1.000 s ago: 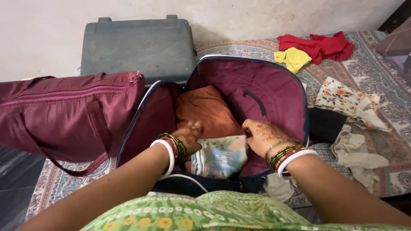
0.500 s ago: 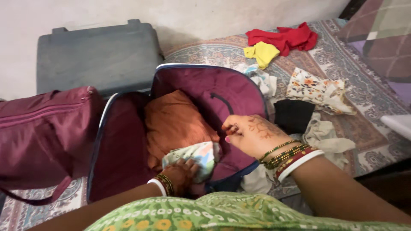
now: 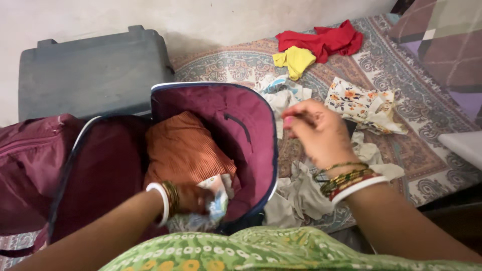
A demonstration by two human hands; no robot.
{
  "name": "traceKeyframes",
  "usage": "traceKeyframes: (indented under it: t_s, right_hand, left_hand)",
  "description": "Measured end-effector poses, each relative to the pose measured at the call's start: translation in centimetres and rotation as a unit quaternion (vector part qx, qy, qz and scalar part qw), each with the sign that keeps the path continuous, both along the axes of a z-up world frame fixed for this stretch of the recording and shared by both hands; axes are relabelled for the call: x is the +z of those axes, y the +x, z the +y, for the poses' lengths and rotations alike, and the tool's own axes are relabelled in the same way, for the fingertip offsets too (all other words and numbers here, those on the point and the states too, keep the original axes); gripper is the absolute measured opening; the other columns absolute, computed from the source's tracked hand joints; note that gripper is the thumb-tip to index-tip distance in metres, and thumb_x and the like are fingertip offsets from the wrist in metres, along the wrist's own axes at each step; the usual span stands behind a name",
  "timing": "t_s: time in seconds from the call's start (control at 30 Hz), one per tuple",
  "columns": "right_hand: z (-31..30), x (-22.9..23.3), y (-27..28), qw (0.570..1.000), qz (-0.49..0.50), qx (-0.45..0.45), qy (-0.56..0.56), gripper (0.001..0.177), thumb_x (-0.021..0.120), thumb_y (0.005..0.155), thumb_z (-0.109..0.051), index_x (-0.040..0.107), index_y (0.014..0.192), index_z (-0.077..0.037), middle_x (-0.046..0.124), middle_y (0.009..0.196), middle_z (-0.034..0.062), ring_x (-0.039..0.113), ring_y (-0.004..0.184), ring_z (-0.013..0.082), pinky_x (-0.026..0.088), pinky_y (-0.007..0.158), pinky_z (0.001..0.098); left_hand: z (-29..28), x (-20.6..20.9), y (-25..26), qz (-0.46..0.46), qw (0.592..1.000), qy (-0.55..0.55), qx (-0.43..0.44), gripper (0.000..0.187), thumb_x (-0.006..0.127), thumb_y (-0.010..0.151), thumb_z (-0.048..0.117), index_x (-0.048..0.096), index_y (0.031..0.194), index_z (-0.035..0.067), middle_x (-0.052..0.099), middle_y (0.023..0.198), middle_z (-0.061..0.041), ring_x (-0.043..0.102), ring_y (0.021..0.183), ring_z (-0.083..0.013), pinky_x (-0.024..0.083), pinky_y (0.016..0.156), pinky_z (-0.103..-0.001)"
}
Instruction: The person packs several clothes and a diaper into a bag by folding the clothes by hand and placing them inside.
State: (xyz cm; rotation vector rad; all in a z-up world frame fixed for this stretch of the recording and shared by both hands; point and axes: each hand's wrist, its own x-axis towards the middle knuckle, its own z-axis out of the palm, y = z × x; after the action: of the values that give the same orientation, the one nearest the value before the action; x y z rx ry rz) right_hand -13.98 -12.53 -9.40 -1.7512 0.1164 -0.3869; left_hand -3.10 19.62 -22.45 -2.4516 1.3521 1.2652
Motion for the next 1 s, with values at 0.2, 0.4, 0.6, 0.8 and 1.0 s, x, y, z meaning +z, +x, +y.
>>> traceKeyframes:
  t_s: [0.2, 0.4, 0.6, 0.8, 1.0]
  right_hand:
    - [-11.2, -16.6, 0.7, 0.961, 0.257, -0.105, -0.010, 0.015, 0.072, 0.093, -0.014, 0.076, 0.104, -0.004, 0.072, 0.086, 0.0076, 0.058, 0.068, 0.0129, 0.045, 0.059, 0.0280]
    - [-13.1, -31.4, -5.1, 0.884, 0.416, 0.095, -0.192, 0.034, 0.084, 0.076, -0.027, 0.083, 0.109, -0.021, 0.081, 0.100, 0.0029, 0.074, 0.093, 0.0176, 0.054, 0.087, 0.0313]
    - [-13.7, -31.2, -4.4, 0.808, 0.545, 0.080, -0.209, 0.044, 0.084, 0.081, -0.030, 0.076, 0.123, -0.022, 0.080, 0.099, 0.0137, 0.074, 0.089, 0.0270, 0.059, 0.081, 0.0384]
    - [-17.7, -21.9, 4.3, 0.920, 0.310, -0.038, 0.236, 0.030, 0.081, 0.079, -0.013, 0.074, 0.106, -0.004, 0.078, 0.098, 0.0113, 0.073, 0.090, 0.0310, 0.061, 0.078, 0.0481]
    - [-17.9, -9.0, 11.1, 0.868, 0.230, 0.010, 0.441, 0.030, 0.075, 0.091, -0.012, 0.068, 0.120, -0.012, 0.072, 0.122, 0.0068, 0.071, 0.108, 0.0275, 0.040, 0.078, 0.0109]
  left_hand:
    - [-6.6, 9.8, 3.1, -0.051, 0.919, -0.344, 0.184, 0.040, 0.065, 0.087, 0.029, 0.065, 0.124, 0.013, 0.076, 0.112, -0.009, 0.075, 0.103, -0.0257, 0.057, 0.090, -0.036]
    - [-10.7, 14.8, 3.2, -0.069, 0.908, -0.380, 0.163, 0.035, 0.067, 0.088, 0.028, 0.070, 0.114, 0.004, 0.077, 0.103, -0.014, 0.075, 0.097, -0.0265, 0.057, 0.085, -0.037]
    - [-11.6, 14.3, 3.0, -0.052, 0.909, -0.348, 0.221, 0.037, 0.067, 0.085, 0.029, 0.068, 0.115, 0.007, 0.076, 0.101, -0.014, 0.076, 0.092, -0.0262, 0.059, 0.081, -0.038]
    - [-11.5, 13.2, 3.1, -0.087, 0.875, -0.418, 0.229, 0.028, 0.066, 0.087, 0.021, 0.074, 0.108, 0.004, 0.077, 0.089, -0.011, 0.076, 0.078, -0.0214, 0.059, 0.072, -0.034]
    - [-13.0, 15.8, 2.0, 0.118, 0.741, -0.497, 0.436, 0.020, 0.069, 0.096, 0.024, 0.070, 0.098, 0.004, 0.071, 0.073, -0.002, 0.067, 0.063, -0.0089, 0.055, 0.055, -0.023]
